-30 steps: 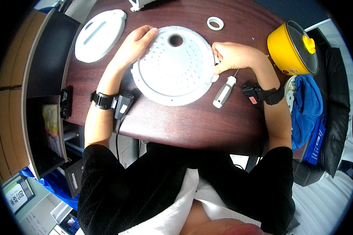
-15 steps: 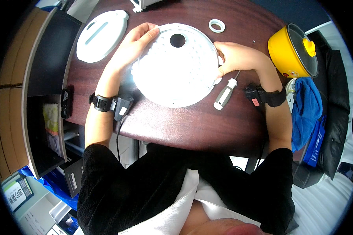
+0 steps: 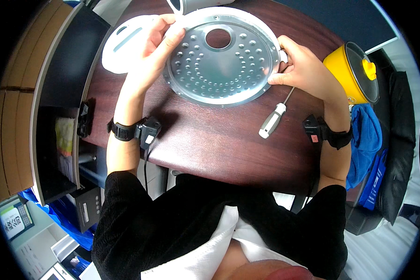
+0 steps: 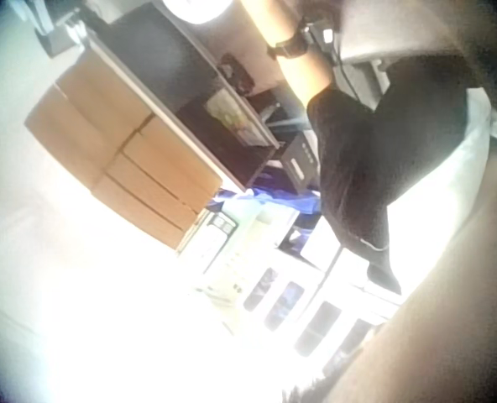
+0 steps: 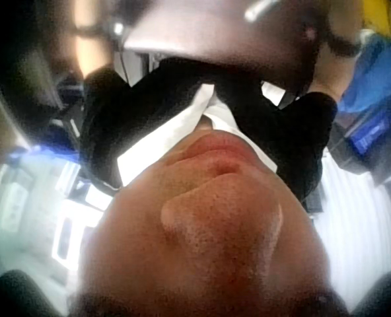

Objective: The person assembles a white circular appliance part with a perforated metal insert on a wooden table. They align the insert, place a white ring, and use a screwdriver to tighten screws around the perimeter, then flip the assembly to continue securing it.

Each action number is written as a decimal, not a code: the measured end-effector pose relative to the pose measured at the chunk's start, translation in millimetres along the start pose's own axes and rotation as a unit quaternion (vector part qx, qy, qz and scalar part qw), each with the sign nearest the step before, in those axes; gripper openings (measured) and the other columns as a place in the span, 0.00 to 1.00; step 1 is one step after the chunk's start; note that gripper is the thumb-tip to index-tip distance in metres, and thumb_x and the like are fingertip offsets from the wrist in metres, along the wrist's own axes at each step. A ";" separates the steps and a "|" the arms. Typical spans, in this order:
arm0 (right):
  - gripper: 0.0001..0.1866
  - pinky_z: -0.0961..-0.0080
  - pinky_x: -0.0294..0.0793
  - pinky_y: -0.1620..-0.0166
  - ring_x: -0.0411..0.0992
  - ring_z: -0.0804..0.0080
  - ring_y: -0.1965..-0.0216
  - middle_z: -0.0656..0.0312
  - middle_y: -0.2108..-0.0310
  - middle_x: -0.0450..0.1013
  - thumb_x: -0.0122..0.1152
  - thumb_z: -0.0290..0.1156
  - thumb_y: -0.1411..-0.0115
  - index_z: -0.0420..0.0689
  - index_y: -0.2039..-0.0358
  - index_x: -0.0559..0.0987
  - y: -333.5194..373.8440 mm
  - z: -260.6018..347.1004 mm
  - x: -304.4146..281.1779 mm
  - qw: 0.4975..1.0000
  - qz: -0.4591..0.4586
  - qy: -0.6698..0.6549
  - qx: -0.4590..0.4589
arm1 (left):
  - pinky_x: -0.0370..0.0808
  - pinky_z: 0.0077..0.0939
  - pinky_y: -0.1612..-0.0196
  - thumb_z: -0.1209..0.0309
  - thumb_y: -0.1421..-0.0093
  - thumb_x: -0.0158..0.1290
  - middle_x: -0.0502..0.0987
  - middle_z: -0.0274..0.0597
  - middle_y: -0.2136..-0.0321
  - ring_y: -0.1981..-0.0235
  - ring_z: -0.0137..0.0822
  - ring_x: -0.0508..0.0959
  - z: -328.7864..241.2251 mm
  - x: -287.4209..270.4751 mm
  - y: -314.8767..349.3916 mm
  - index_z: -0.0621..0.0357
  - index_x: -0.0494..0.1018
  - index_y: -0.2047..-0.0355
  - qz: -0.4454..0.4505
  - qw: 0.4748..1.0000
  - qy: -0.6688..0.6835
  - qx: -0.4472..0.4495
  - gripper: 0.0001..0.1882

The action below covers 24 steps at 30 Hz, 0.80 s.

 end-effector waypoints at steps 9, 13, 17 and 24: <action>0.26 0.74 0.70 0.62 0.72 0.68 0.67 0.55 0.67 0.73 0.71 0.29 0.55 0.39 0.57 0.69 -2.0 1.7 0.9 1.000 0.001 -0.003 0.005 | 0.67 0.19 0.52 0.61 0.35 0.48 0.74 0.35 0.60 0.56 0.24 0.71 -3.4 -0.6 0.7 0.60 0.67 0.50 -0.002 0.999 -0.037 0.014 0.18; 0.26 0.75 0.70 0.63 0.71 0.70 0.68 0.56 0.68 0.73 0.71 0.30 0.55 0.40 0.57 0.69 -3.9 -4.8 1.8 1.000 0.005 -0.010 0.011 | 0.67 0.20 0.51 0.60 0.34 0.47 0.74 0.35 0.59 0.56 0.25 0.71 -3.9 -1.1 1.4 0.60 0.67 0.49 -0.011 0.999 -0.030 -0.002 0.19; 0.25 0.76 0.70 0.63 0.70 0.72 0.68 0.57 0.69 0.72 0.70 0.31 0.53 0.40 0.56 0.69 -3.6 -5.5 3.9 0.999 0.013 -0.019 0.023 | 0.67 0.20 0.51 0.59 0.35 0.48 0.74 0.36 0.59 0.56 0.26 0.71 -1.5 -1.1 2.0 0.60 0.67 0.49 -0.009 0.999 -0.038 0.003 0.20; 0.25 0.81 0.69 0.63 0.70 0.78 0.66 0.59 0.65 0.73 0.69 0.33 0.49 0.40 0.53 0.68 -8.1 -22.2 7.7 0.998 0.036 -0.021 0.041 | 0.68 0.18 0.57 0.55 0.37 0.50 0.75 0.35 0.63 0.60 0.23 0.72 7.0 -7.5 -5.5 0.60 0.70 0.52 -0.017 0.996 -0.091 0.005 0.21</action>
Point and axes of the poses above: each hand's wrist, its own y-axis away from the middle knuckle, its own x-axis out of the palm, z = x × y, the point moved 10 cm from there along -y, towards the middle knuckle
